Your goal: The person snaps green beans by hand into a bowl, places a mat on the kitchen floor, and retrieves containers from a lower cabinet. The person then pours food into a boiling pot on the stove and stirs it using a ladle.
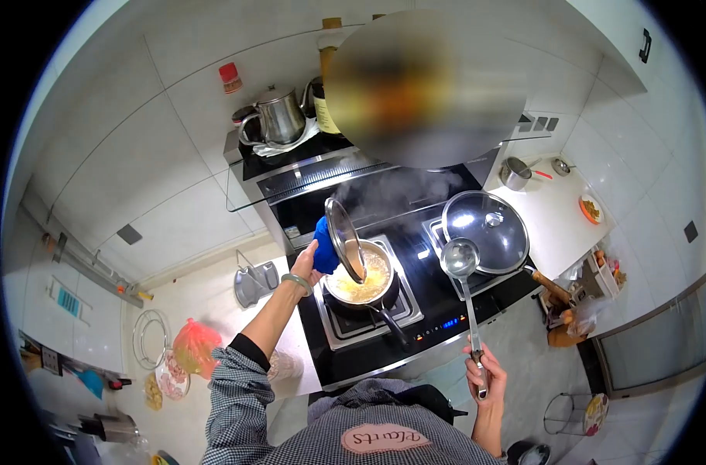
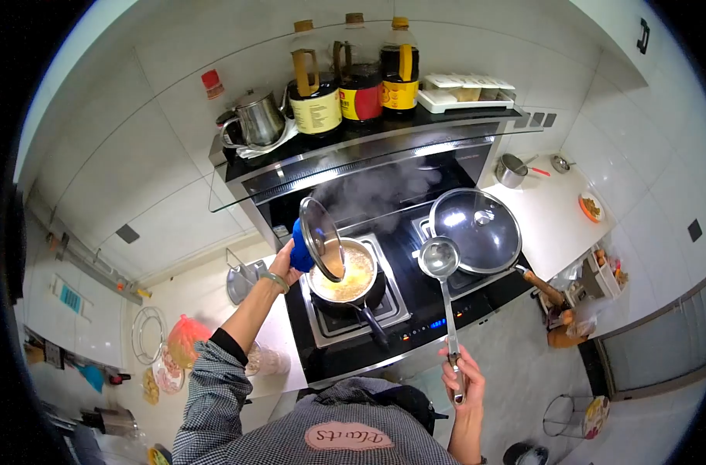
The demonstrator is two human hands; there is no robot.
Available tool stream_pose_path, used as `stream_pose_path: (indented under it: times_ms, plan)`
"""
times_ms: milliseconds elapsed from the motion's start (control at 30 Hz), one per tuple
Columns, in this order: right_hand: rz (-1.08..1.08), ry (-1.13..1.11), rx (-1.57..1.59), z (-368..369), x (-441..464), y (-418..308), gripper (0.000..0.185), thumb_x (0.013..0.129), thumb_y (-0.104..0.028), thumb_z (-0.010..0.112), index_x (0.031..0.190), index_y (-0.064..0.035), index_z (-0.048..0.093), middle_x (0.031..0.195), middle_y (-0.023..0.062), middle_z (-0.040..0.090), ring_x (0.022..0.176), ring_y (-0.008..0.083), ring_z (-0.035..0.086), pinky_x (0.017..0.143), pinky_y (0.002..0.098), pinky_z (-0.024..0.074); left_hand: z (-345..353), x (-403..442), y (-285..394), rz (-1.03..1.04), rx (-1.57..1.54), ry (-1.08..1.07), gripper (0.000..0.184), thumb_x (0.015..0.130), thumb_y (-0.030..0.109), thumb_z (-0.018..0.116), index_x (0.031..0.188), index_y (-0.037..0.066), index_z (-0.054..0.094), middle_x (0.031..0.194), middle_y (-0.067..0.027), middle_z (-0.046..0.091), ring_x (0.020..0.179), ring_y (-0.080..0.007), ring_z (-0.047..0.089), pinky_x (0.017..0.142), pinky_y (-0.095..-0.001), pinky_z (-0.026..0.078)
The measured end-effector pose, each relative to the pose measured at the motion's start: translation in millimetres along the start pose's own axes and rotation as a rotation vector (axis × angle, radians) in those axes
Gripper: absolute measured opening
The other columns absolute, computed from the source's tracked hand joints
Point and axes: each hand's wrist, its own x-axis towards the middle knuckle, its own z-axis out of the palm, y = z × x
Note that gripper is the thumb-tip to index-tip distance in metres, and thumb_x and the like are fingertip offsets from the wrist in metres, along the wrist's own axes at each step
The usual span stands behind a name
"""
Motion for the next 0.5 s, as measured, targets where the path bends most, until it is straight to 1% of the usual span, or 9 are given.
stream_pose_path:
  times_ms: [100, 133, 200, 267, 333, 367, 400, 467, 500]
  plan:
    - [0.014, -0.014, 0.009, 0.7, 3.7, 4.2, 0.050, 0.088, -0.006, 0.049, 0.134, 0.0092, 0.034, 0.115, 0.0225, 0.052, 0.063, 0.0123, 0.044, 0.045, 0.0198, 0.0388, -4.2, -17.2, 11.5, -0.011, -0.080, -0.033, 0.048, 0.099, 0.040, 0.037, 0.125, 0.001, 0.050, 0.112, -0.0140, 0.064, 0.098, -0.0244, 0.065, 0.085, -0.0399, 0.056]
    - [0.025, -0.019, 0.007, 1.7, 5.1, 6.1, 0.050, 0.088, -0.006, 0.049, 0.134, 0.0092, 0.034, 0.115, 0.0225, 0.052, 0.063, 0.0123, 0.044, 0.045, 0.0198, 0.0388, -5.6, -23.3, 16.8, -0.004, -0.083, -0.024, 0.048, 0.099, 0.040, 0.037, 0.125, 0.001, 0.050, 0.112, -0.0140, 0.064, 0.098, -0.0244, 0.065, 0.085, -0.0399, 0.056]
    - [0.023, 0.024, -0.020, 5.9, 8.8, 9.4, 0.050, 0.088, -0.006, 0.049, 0.134, 0.0088, 0.034, 0.114, 0.0222, 0.053, 0.063, 0.0121, 0.044, 0.045, 0.0196, 0.0384, -7.2, -34.0, 26.3, -0.022, -0.192, -0.012, 0.043, 0.099, 0.037, 0.039, 0.120, 0.003, 0.053, 0.110, -0.0127, 0.064, 0.097, -0.0237, 0.065, 0.085, -0.0368, 0.055]
    - [0.041, 0.026, -0.020, 8.0, 13.7, 13.0, 0.050, 0.088, -0.006, 0.049, 0.134, 0.0086, 0.034, 0.113, 0.0220, 0.054, 0.063, 0.0120, 0.044, 0.045, 0.0194, 0.0382, -13.3, -44.0, 30.3, -0.006, -0.259, 0.009, 0.044, 0.099, 0.038, 0.040, 0.121, 0.003, 0.053, 0.111, -0.0123, 0.064, 0.099, -0.0241, 0.064, 0.086, -0.0387, 0.055]
    - [0.061, 0.023, -0.019, 12.0, 20.5, 17.6, 0.050, 0.088, -0.005, 0.049, 0.134, 0.0083, 0.034, 0.113, 0.0217, 0.055, 0.063, 0.0120, 0.044, 0.045, 0.0191, 0.0379, -17.2, -60.1, 38.2, 0.049, -0.395, -0.015, 0.045, 0.099, 0.039, 0.040, 0.121, 0.003, 0.052, 0.115, -0.0128, 0.062, 0.103, -0.0246, 0.063, 0.088, -0.0401, 0.054]
    - [0.068, 0.034, -0.030, 15.3, 23.0, 19.4, 0.051, 0.088, -0.005, 0.050, 0.134, 0.0082, 0.033, 0.112, 0.0206, 0.055, 0.062, 0.0114, 0.043, 0.044, 0.0187, 0.0385, -28.3, -67.8, 42.0, 0.066, -0.464, -0.101, 0.049, 0.098, 0.040, 0.040, 0.126, 0.001, 0.048, 0.123, -0.0152, 0.057, 0.112, -0.0289, 0.057, 0.095, -0.0457, 0.050]
    - [0.076, 0.047, -0.042, 18.5, 25.0, 21.2, 0.053, 0.087, -0.005, 0.050, 0.135, 0.0081, 0.032, 0.111, 0.0195, 0.054, 0.060, 0.0108, 0.043, 0.044, 0.0183, 0.0391, -37.6, -74.8, 43.5, 0.100, -0.489, -0.059, 0.045, 0.097, 0.037, 0.041, 0.125, 0.002, 0.050, 0.123, -0.0157, 0.057, 0.112, -0.0288, 0.057, 0.096, -0.0460, 0.049]
    - [0.095, 0.044, -0.045, 22.9, 27.9, 25.2, 0.053, 0.087, -0.005, 0.050, 0.135, 0.0083, 0.032, 0.111, 0.0196, 0.054, 0.060, 0.0108, 0.043, 0.043, 0.0183, 0.0390, -54.9, -102.3, 54.6, 0.116, -0.576, 0.048, 0.044, 0.096, 0.039, 0.043, 0.124, 0.006, 0.051, 0.122, -0.0132, 0.058, 0.117, -0.0286, 0.053, 0.101, -0.0482, 0.044]
    - [0.094, 0.051, -0.052, 24.6, 28.3, 26.8, 0.053, 0.087, -0.005, 0.050, 0.135, 0.0084, 0.031, 0.111, 0.0197, 0.054, 0.060, 0.0108, 0.043, 0.043, 0.0184, 0.0388, -64.2, -113.2, 60.6, 0.141, -0.615, 0.196, 0.041, 0.095, 0.036, 0.045, 0.122, 0.006, 0.052, 0.121, -0.0135, 0.057, 0.116, -0.0296, 0.052, 0.103, -0.0491, 0.040]
